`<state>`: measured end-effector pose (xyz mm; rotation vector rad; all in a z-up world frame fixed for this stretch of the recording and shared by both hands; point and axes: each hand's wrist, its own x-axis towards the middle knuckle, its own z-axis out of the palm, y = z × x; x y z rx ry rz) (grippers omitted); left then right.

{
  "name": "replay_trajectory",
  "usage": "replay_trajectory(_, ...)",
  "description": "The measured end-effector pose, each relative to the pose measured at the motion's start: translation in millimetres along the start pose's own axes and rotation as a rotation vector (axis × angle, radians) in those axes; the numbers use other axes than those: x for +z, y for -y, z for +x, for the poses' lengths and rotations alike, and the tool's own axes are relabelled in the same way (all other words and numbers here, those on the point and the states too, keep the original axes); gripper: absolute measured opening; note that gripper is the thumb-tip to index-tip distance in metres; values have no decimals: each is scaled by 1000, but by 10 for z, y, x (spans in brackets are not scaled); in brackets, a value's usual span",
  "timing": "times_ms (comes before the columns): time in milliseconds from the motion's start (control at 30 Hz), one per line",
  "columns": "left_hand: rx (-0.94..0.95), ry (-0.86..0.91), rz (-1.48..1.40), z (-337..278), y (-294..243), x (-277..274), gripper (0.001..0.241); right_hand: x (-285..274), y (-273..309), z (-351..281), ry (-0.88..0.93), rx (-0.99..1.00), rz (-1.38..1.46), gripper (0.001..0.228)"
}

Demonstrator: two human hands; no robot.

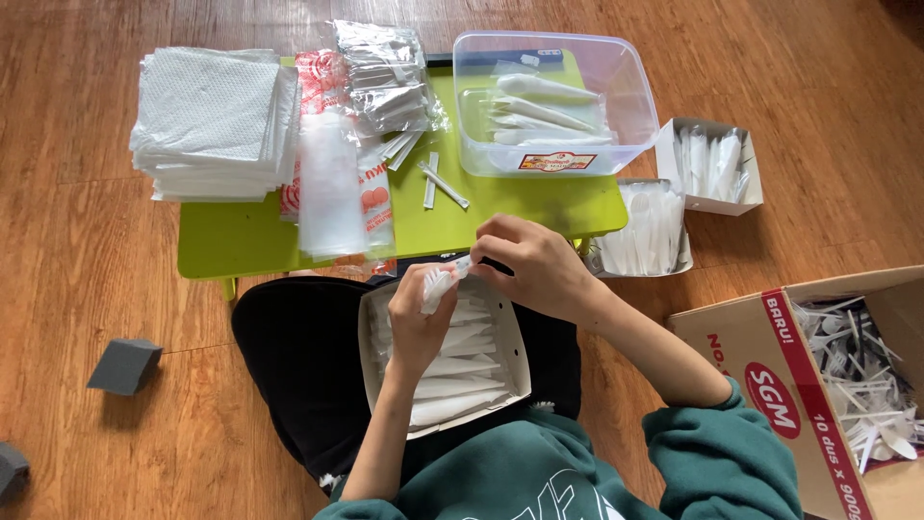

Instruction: Packaging individual plastic spoons into plastic sleeves and then into a box.

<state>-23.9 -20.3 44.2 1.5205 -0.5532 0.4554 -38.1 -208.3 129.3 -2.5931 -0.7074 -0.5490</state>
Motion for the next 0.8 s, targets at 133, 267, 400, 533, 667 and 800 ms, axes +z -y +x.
replay_trajectory(133, 18, 14, 15, 4, -7, 15, 10, 8, 9, -6, 28, -30, -20, 14)
replay_trajectory(267, 8, 27, 16, 4, -25, 5, 13, 63, -8, 1, 70, -64, -126, 12)
replay_trajectory(400, -1, 47, -2, -9, -7, 6, 18, 44, 41, 43, 169, -88, -138, 17)
replay_trajectory(533, 16, 70, 20, -17, 4, 4, 23, 84, 32, 47, 283, -47, -123, 16)
replay_trajectory(667, 15, 62, 10, -9, 3, -13, 22, 29, 25, 34, 193, -70, -94, 15)
replay_trajectory(800, 30, 69, 15, -9, 6, -39, 23, 25, 45, 16, 192, -115, -99, 17)
